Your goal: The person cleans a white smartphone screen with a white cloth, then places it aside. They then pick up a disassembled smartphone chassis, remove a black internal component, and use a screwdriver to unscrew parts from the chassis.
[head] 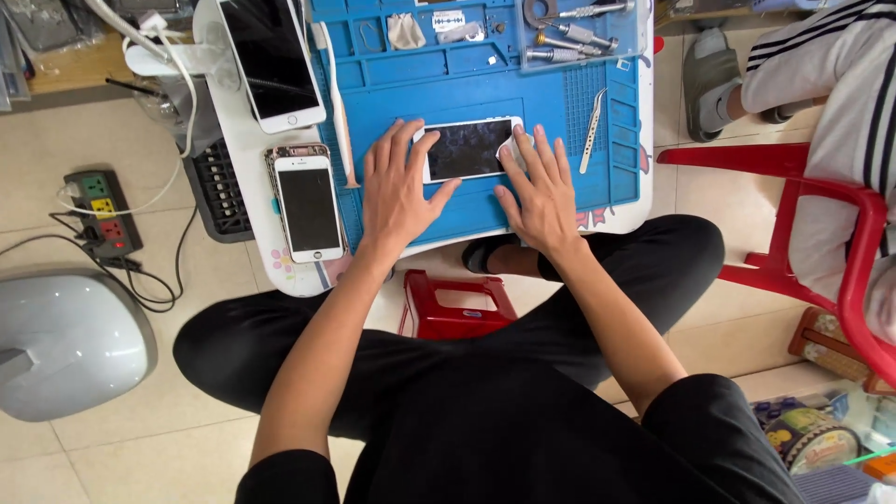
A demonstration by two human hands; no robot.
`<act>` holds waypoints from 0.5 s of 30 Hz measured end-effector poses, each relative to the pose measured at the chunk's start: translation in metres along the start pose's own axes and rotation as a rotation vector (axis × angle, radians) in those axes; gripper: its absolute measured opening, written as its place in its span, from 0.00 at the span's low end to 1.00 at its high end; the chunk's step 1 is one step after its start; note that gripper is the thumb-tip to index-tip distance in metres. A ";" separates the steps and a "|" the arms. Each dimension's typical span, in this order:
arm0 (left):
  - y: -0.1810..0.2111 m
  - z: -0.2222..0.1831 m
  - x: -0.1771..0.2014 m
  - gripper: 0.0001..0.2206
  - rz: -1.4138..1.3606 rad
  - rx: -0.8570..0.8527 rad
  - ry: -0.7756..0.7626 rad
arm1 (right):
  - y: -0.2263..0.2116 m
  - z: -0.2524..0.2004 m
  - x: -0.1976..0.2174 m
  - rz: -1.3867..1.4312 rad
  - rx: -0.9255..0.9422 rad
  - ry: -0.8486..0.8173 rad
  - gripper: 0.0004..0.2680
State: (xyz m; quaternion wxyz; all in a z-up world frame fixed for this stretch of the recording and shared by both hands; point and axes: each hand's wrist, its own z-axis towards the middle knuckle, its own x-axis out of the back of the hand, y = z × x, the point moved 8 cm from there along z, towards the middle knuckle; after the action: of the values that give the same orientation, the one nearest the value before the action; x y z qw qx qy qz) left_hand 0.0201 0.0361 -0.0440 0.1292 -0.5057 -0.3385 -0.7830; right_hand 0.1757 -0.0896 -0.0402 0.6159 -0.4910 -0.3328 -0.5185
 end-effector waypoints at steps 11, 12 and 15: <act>-0.003 -0.008 0.001 0.32 -0.009 0.041 -0.003 | 0.002 0.010 -0.018 0.026 -0.030 -0.235 0.27; -0.004 -0.002 0.003 0.33 -0.021 0.032 0.015 | -0.002 0.005 -0.010 0.012 -0.021 -0.279 0.28; -0.001 -0.004 0.001 0.33 -0.039 0.018 0.025 | -0.001 -0.035 -0.008 -0.052 -0.010 -0.354 0.30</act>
State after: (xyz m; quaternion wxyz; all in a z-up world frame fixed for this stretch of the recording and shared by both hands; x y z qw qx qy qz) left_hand 0.0160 0.0345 -0.0444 0.1227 -0.4878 -0.3538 -0.7886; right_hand 0.1698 -0.1206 -0.0577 0.5317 -0.5690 -0.4457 -0.4414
